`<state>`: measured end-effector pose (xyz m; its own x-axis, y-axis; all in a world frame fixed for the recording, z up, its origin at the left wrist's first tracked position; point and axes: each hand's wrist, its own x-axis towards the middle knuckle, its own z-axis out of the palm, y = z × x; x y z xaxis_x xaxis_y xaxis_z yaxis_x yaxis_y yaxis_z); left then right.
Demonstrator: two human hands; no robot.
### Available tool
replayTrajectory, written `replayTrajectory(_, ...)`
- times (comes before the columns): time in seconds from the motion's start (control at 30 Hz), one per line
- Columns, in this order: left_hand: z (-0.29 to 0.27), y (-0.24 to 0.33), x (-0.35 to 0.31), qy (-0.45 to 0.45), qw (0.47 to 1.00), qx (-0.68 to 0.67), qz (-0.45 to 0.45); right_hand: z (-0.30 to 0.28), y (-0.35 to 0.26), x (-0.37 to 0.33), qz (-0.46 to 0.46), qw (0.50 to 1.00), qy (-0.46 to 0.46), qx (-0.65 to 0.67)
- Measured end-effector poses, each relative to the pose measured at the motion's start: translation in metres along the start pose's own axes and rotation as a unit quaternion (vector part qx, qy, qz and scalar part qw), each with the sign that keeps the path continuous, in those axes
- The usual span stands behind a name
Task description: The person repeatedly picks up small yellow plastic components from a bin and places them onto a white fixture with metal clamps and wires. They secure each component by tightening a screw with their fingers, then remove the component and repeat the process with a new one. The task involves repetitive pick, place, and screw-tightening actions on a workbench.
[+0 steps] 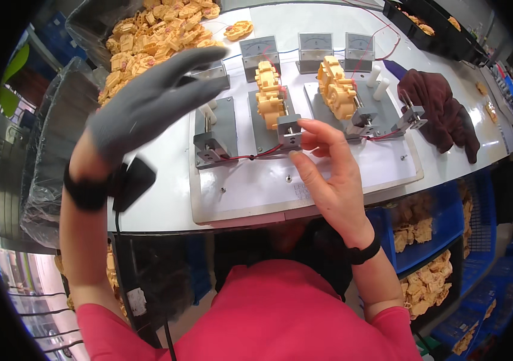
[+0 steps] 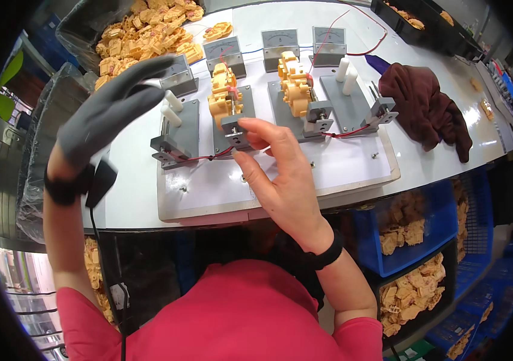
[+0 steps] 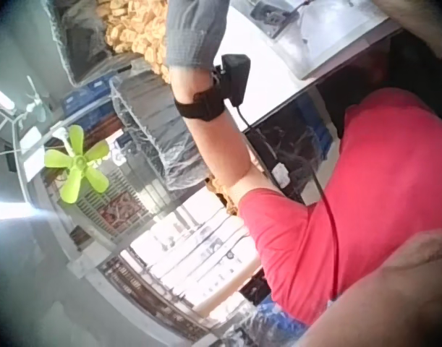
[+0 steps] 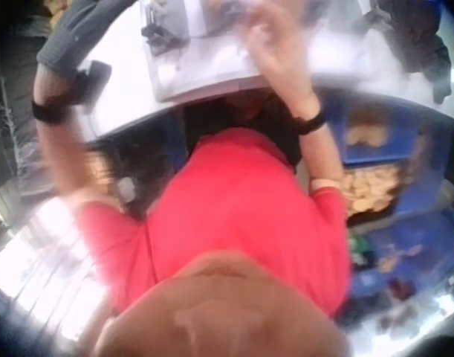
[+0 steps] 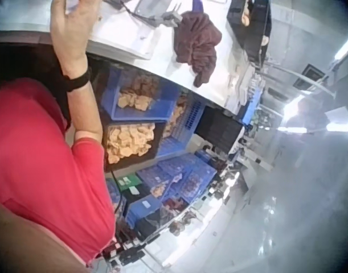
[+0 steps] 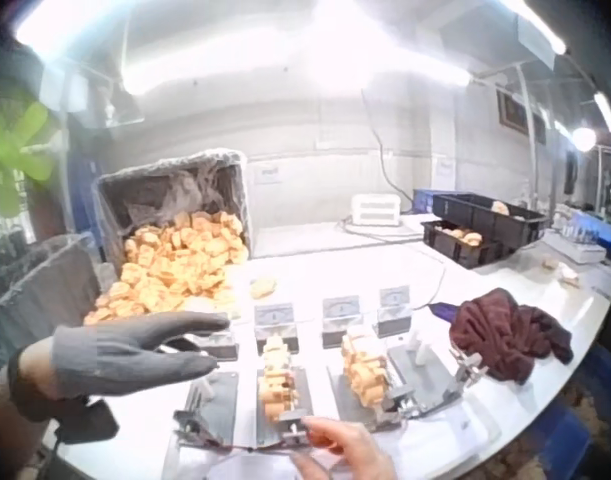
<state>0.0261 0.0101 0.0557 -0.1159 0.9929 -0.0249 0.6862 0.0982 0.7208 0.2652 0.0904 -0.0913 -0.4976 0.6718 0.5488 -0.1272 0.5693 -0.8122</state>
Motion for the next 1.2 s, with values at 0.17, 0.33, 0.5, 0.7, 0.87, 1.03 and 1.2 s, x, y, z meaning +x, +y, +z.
replayTrajectory(0.17,0.023,0.02,0.073,-0.104,0.936,0.314,0.119,-0.007,0.002,-0.002,0.002,0.999,-0.031,0.02)
replayTrajectory(0.33,0.042,0.017,0.087,-0.171,0.86,0.453,0.16,-0.009,0.0,0.0,-0.01,0.997,-0.063,0.051)
replayTrajectory(0.5,0.056,0.033,0.089,-0.192,0.851,0.47,0.134,-0.01,-0.005,0.004,0.029,0.992,-0.085,0.091)
replayTrajectory(0.7,0.044,0.039,0.084,-0.178,0.83,0.466,0.25,0.001,0.003,0.001,-0.051,0.997,-0.032,0.055)
replayTrajectory(0.87,0.005,0.08,0.064,-0.09,0.871,0.343,0.339,-0.006,0.009,0.001,-0.067,0.997,-0.004,0.03)
replayTrajectory(1.03,0.029,0.094,-0.008,-0.035,0.954,0.208,0.21,-0.011,-0.002,-0.01,-0.137,0.98,0.134,0.044)
replayTrajectory(1.2,0.103,0.092,-0.041,-0.138,0.961,0.131,0.202,-0.051,-0.013,-0.067,-0.066,0.992,0.021,0.103)
